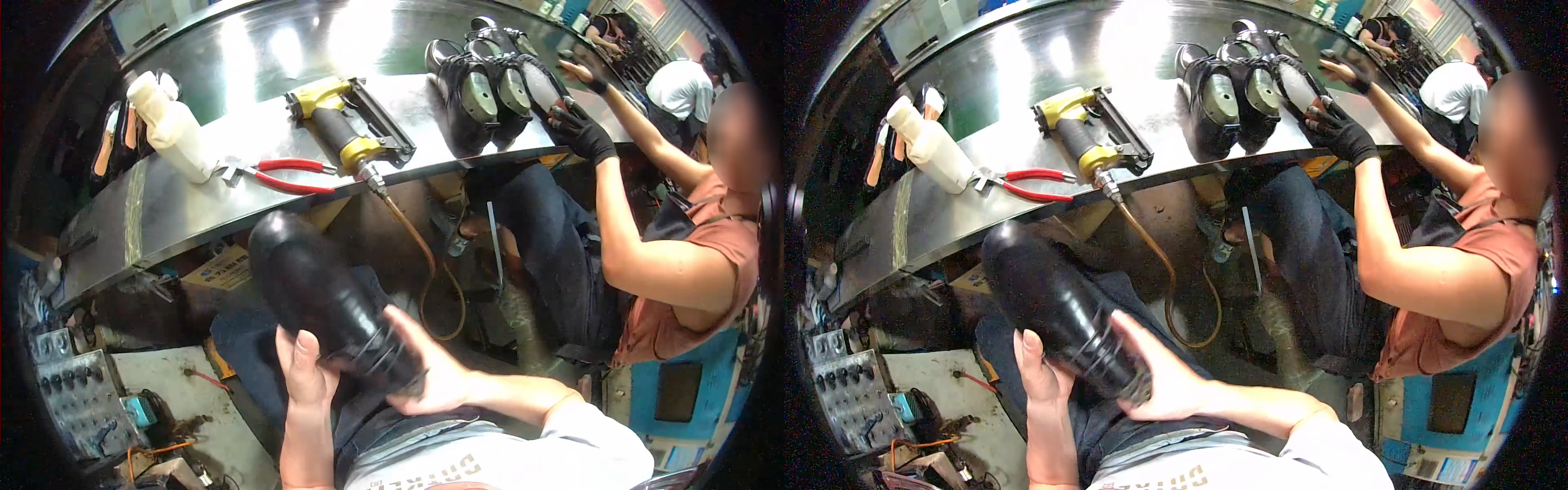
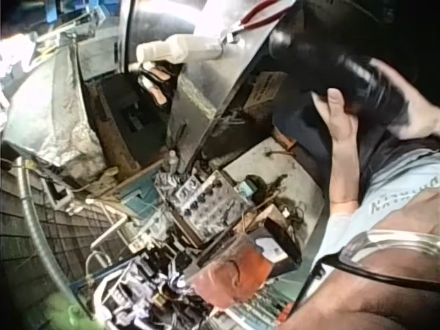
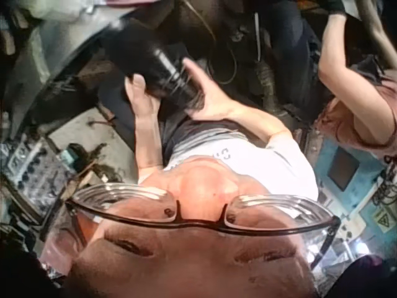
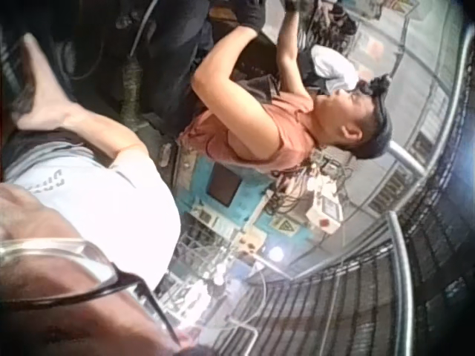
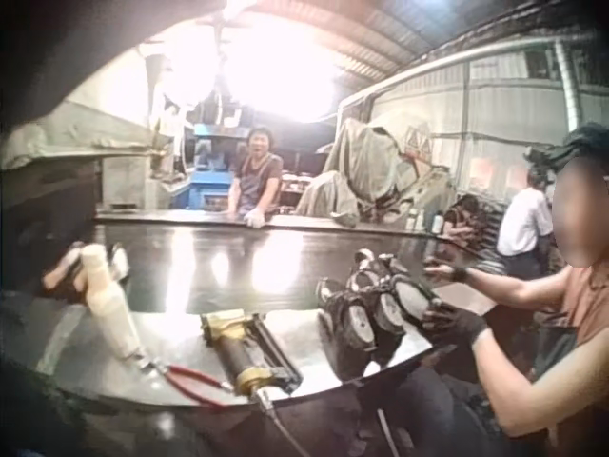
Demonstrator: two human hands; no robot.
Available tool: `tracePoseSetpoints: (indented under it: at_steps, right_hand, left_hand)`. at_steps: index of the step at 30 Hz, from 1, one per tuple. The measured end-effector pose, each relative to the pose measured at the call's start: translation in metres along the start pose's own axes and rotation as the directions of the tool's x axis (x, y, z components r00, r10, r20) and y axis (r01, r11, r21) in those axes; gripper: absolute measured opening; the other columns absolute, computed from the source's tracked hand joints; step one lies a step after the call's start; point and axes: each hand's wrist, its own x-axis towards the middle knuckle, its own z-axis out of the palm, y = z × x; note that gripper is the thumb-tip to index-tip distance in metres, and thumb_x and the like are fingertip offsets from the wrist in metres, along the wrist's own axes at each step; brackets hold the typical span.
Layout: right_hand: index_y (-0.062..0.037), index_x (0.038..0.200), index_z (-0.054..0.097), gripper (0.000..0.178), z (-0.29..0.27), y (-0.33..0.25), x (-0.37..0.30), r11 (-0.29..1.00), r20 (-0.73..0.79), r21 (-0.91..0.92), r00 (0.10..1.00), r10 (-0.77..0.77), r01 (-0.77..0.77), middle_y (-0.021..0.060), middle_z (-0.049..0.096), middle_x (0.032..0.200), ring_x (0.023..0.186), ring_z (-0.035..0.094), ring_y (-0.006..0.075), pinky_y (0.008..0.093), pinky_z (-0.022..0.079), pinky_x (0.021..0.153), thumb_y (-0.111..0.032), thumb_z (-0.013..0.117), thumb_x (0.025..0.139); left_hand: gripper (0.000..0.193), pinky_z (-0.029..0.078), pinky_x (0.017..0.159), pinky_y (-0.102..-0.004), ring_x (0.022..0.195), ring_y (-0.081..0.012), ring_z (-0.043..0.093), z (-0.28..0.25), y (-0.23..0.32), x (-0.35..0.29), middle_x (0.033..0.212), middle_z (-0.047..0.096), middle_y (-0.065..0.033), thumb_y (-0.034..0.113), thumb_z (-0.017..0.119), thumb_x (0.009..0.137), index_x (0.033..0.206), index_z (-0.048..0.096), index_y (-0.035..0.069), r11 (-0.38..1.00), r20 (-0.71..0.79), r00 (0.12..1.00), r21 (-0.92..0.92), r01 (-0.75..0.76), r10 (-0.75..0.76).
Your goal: The person sits with a black shoe on their lap and uses pliers to scrape and clean the sole. They apply a liquid from a bottle to the sole and use a pneumatic tool to smooth the surface. The person repeats these steps on different shoes throughout the clip.
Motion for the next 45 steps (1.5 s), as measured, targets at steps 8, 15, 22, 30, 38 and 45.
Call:
tracePoseSetpoints:
  at_steps: [8, 15, 22, 30, 38, 45]
  right_hand:
    - [-0.0017, 0.126, 0.050, 0.061, -0.097, -0.100, 0.031, 0.985, -0.435, 0.167, 0.900, 0.027, 0.051, 0.0061, 0.062, 0.106, 0.096, 0.061, 0.0155, 0.0344, 0.052, 0.082, -0.014, 0.076, 0.072]
    - [-0.0022, 0.121, 0.055, 0.050, -0.238, -0.163, 0.126, 0.920, -0.595, -0.389, 0.751, -0.286, 0.042, 0.0065, 0.064, 0.097, 0.084, 0.064, 0.0168, 0.0319, 0.054, 0.075, -0.009, 0.071, 0.074]
    - [0.0012, 0.146, 0.039, 0.092, -0.279, -0.125, 0.188, 0.239, -0.461, -0.886, 0.704, -0.541, -0.396, 0.0281, 0.048, 0.139, 0.132, 0.046, 0.0383, 0.0394, 0.035, 0.112, -0.041, 0.073, 0.072]
    - [-0.0014, 0.143, 0.042, 0.067, -0.280, -0.103, 0.222, 0.146, -0.534, -0.807, 0.602, -0.594, -0.572, 0.0242, 0.042, 0.145, 0.136, 0.039, 0.0388, 0.0505, 0.034, 0.110, -0.047, 0.052, 0.095]
    - [-0.0113, 0.145, 0.045, 0.059, -0.247, -0.074, 0.216, -0.225, -0.114, -0.933, 0.822, -0.559, -0.282, 0.0198, 0.035, 0.153, 0.128, 0.050, 0.0393, 0.0479, 0.041, 0.103, -0.024, 0.064, 0.091]
    - [-0.0191, 0.149, 0.041, 0.057, -0.253, -0.078, 0.253, -0.292, -0.303, -0.831, 0.826, -0.476, -0.473, 0.0126, 0.030, 0.158, 0.121, 0.055, 0.0340, 0.0505, 0.042, 0.102, -0.021, 0.059, 0.095]
  left_hand:
    - [0.069, 0.042, 0.108, -0.0435, 0.128, -0.0300, 0.053, -0.016, -0.022, 0.021, 0.137, 0.053, -0.0200, 0.043, 0.062, 0.095, 0.143, 0.038, 0.001, 0.987, 0.304, 0.949, 0.158, 0.032, -0.080]
    - [0.049, 0.051, 0.096, -0.0399, 0.112, -0.0291, 0.062, -0.092, -0.042, -0.029, 0.124, 0.061, -0.0195, 0.031, 0.061, 0.098, 0.133, 0.048, -0.001, 0.937, 0.014, 0.959, 0.220, 0.272, -0.282]
    - [0.043, 0.052, 0.095, -0.0402, 0.109, -0.0289, 0.063, -0.106, -0.056, -0.039, 0.120, 0.063, -0.0192, 0.029, 0.060, 0.099, 0.129, 0.051, -0.001, 0.925, -0.085, 0.949, 0.213, 0.316, -0.304]
    - [0.038, 0.052, 0.094, -0.0391, 0.109, -0.0278, 0.063, -0.116, -0.079, -0.053, 0.120, 0.063, -0.0191, 0.024, 0.057, 0.100, 0.127, 0.053, -0.002, 0.909, -0.143, 0.924, 0.180, 0.377, -0.355]
    - [0.035, 0.053, 0.093, -0.0378, 0.108, -0.0246, 0.063, -0.124, -0.037, -0.026, 0.119, 0.064, -0.0155, 0.021, 0.056, 0.101, 0.128, 0.054, -0.001, 0.920, -0.158, 0.962, 0.293, 0.261, -0.223]
    - [0.028, 0.055, 0.085, -0.0384, 0.096, -0.0241, 0.067, -0.126, 0.099, 0.053, 0.107, 0.067, -0.0150, 0.020, 0.057, 0.100, 0.120, 0.058, 0.000, 0.865, -0.173, 0.898, 0.392, -0.314, 0.405]
